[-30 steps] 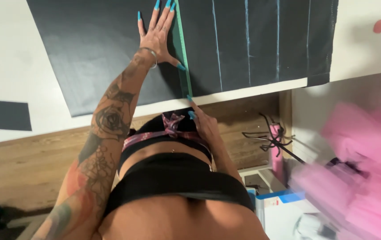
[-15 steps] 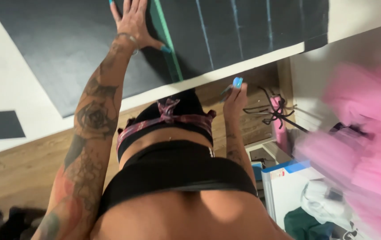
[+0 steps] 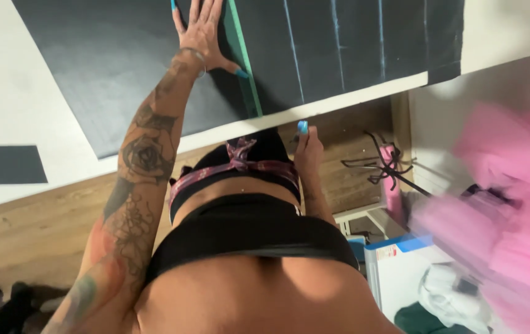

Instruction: Marking parallel lines on a sheet of black leather using a ruler and chalk

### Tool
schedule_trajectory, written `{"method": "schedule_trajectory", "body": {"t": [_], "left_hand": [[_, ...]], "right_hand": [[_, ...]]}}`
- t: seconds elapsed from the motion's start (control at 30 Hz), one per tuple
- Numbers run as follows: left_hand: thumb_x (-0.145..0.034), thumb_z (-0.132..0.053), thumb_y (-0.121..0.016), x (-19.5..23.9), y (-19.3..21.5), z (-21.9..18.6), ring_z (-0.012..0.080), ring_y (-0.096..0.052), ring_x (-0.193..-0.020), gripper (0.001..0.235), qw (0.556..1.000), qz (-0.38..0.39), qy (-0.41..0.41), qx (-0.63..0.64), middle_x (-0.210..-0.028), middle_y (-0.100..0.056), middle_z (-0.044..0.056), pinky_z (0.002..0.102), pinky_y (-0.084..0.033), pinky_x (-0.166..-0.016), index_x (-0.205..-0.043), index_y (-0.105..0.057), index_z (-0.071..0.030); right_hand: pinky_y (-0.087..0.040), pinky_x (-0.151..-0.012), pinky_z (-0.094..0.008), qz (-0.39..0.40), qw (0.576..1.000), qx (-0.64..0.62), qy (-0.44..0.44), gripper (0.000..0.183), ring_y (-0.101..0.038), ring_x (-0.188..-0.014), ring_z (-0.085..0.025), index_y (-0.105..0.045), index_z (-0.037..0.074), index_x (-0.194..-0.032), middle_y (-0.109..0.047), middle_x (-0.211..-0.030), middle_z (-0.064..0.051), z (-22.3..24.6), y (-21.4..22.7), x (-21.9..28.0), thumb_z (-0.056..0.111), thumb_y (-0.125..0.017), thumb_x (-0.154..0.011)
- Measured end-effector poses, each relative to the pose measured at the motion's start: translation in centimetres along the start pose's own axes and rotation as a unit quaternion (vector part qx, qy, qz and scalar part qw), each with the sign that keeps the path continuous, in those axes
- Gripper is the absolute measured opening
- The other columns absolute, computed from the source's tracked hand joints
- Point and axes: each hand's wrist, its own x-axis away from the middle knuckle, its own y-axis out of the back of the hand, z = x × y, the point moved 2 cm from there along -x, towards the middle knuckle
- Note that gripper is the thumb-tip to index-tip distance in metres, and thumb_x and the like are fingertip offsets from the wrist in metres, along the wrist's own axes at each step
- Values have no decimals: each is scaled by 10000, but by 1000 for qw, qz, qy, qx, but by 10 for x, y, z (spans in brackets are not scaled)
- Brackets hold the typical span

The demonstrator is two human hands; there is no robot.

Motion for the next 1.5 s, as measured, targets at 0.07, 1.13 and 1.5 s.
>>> {"method": "schedule_trajectory", "body": {"t": [0.07, 1.13, 1.5], "left_hand": [[-479, -664, -703, 2, 11, -5, 208, 90, -1321, 1283, 1000, -2, -2, -6, -1460, 55, -44, 618, -7, -1013, -1395, 62, -194], [-470, -673, -698, 5, 16, -9, 205, 128, -1302, 1316, 1000, 17, 5, -20, -1460, 88, -30, 629, -42, -1014, -1388, 95, -162], [-502, -627, -735, 10, 17, -7, 201, 112, -1323, 1285, 1000, 2, -4, 18, -1453, 94, -48, 615, 10, -1019, -1400, 67, -179]], "right_hand": [[-348, -539, -456, 0, 1000, -5, 0, 329, -523, -606, -377, -435, 101, -797, -564, -665, -125, 0, 1, 0, 358, -268, -919], [-367, -478, -397, 21, 998, -48, 25, 279, -503, -482, -269, -435, 95, -803, -540, -592, -64, -14, 11, 11, 302, -293, -926], [-401, -448, -360, 17, 997, -62, 42, 294, -533, -471, -233, -439, 86, -796, -562, -597, -60, -8, 14, 4, 305, -299, -934]]}}
